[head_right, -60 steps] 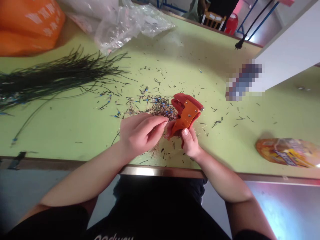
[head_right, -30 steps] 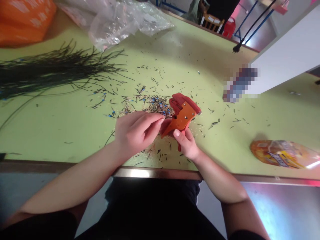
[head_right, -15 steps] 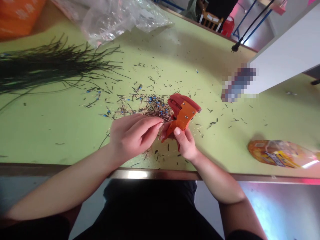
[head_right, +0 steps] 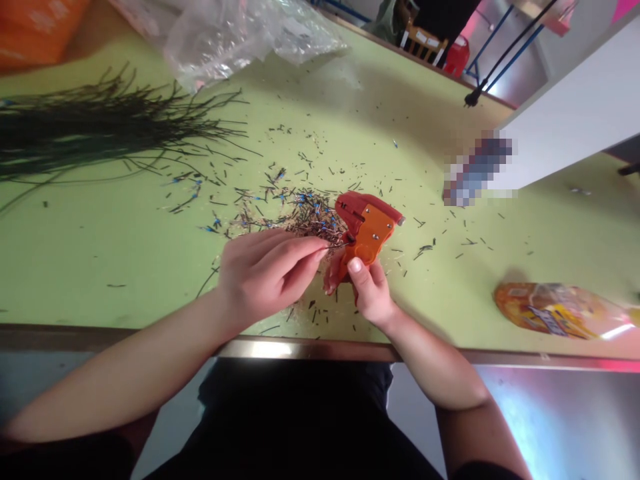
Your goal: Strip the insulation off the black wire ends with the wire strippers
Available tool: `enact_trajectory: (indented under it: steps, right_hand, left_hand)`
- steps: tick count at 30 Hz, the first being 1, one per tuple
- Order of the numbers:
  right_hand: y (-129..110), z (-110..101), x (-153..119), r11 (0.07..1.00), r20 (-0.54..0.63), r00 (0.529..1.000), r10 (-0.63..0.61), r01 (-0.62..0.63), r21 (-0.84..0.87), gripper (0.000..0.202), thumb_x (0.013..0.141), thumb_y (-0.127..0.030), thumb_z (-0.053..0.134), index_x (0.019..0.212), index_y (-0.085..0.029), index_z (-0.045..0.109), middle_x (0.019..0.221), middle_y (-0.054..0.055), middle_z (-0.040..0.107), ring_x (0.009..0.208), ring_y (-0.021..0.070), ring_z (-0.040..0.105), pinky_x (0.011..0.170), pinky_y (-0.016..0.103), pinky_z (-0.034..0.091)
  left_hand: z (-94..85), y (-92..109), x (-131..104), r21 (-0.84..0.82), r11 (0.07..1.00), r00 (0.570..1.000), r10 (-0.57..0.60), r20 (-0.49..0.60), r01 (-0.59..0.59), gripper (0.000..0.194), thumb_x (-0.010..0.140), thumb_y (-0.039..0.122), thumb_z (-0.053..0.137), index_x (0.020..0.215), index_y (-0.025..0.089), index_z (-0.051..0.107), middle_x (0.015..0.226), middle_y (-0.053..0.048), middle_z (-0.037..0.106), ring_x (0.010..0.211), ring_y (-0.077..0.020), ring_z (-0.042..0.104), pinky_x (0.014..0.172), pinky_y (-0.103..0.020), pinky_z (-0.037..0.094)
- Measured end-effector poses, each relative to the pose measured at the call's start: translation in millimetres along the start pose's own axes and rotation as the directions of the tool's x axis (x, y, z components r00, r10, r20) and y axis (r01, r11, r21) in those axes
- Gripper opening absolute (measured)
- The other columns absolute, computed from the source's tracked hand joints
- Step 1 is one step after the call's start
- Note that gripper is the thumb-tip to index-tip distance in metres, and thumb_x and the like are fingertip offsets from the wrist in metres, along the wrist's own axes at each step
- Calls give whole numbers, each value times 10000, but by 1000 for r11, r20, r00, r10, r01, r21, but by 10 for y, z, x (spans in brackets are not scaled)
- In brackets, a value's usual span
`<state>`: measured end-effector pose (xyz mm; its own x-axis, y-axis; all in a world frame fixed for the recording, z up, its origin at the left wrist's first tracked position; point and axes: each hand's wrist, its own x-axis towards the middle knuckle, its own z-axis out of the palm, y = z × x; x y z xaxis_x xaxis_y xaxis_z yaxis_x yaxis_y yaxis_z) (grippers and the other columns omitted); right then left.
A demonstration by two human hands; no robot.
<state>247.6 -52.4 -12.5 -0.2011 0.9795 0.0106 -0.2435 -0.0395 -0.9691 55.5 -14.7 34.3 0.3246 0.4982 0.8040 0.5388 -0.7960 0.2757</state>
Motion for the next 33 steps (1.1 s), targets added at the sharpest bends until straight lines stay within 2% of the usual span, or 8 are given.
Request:
enact_trajectory:
  steps: [5, 9, 14, 20, 24, 27, 30, 33]
  right_hand:
    - [-14, 33, 15, 999, -20, 999, -28, 28, 26, 508, 987, -731, 529, 770, -284, 637, 651, 43, 573, 764, 293, 702, 620, 440, 613]
    - [-57, 62, 56, 997, -29, 1000, 3, -1, 76, 514, 976, -727, 562, 753, -271, 640, 586, 4, 482, 676, 263, 668, 593, 412, 599]
    - [-107, 69, 55, 995, 7, 1000, 21, -21, 99, 527, 970, -722, 584, 747, -249, 645, 578, -13, 481, 567, 206, 600, 583, 384, 593]
    - [-145, 66, 36, 992, 13, 997, 73, -74, 97, 562, 918, -798, 579, 854, -257, 718, 640, 36, 580, 740, 284, 709, 618, 422, 620]
    - [-179, 67, 48, 989, 111, 992, 54, -68, 132, 528, 930, -768, 579, 956, -266, 742, 696, 58, 651, 772, 304, 735, 656, 459, 636]
    - [-186, 61, 45, 988, 169, 983, 72, -94, 125, 570, 896, -815, 571, 964, -272, 731, 722, 68, 666, 784, 316, 742, 682, 482, 643]
    - [-147, 29, 26, 988, 143, 983, 117, -129, 79, 656, 850, -884, 539, 947, -260, 717, 755, 95, 674, 837, 343, 745, 677, 497, 645]
    - [-74, -20, 2, 991, 54, 992, 111, -114, 64, 656, 855, -875, 533, 1007, -265, 721, 797, 107, 687, 883, 355, 742, 668, 499, 645]
  left_hand:
    - [-9, 11, 11, 5, 1000, 1000, 5, -8, -5, 81, 1001, 166, 647, 954, 219, 686, 749, 18, 764, 564, -106, 628, 530, -246, 457]
    - [-9, 16, 19, -6, 1000, 1000, 7, -14, -7, 78, 988, 146, 655, 970, 217, 682, 738, 24, 760, 561, -106, 631, 520, -251, 453]
    - [-16, 18, 17, 10, 1000, 1000, -3, -6, 3, 81, 991, 148, 649, 978, 220, 683, 753, 25, 765, 578, -106, 639, 545, -247, 464]
    - [2, -12, -19, 7, 999, 999, -31, -8, 31, 129, 977, 130, 638, 1027, 225, 708, 746, 19, 754, 585, -120, 640, 559, -260, 474]
    - [9, -44, -25, 33, 997, 997, -66, -38, 67, 124, 982, 143, 634, 1029, 226, 712, 709, 19, 733, 571, -129, 635, 563, -268, 487]
    - [3, -54, -16, 49, 996, 996, -76, -54, 79, 104, 992, 154, 629, 1008, 224, 704, 684, 21, 716, 558, -127, 620, 548, -266, 471]
    - [-2, -40, -10, 26, 998, 998, -58, -26, 59, 123, 995, 143, 612, 1002, 231, 697, 697, 27, 722, 562, -122, 616, 548, -265, 464]
    - [-2, -13, -4, 5, 1000, 1000, -22, -1, 22, 114, 993, 140, 620, 1005, 229, 690, 750, 23, 756, 571, -114, 628, 531, -265, 445]
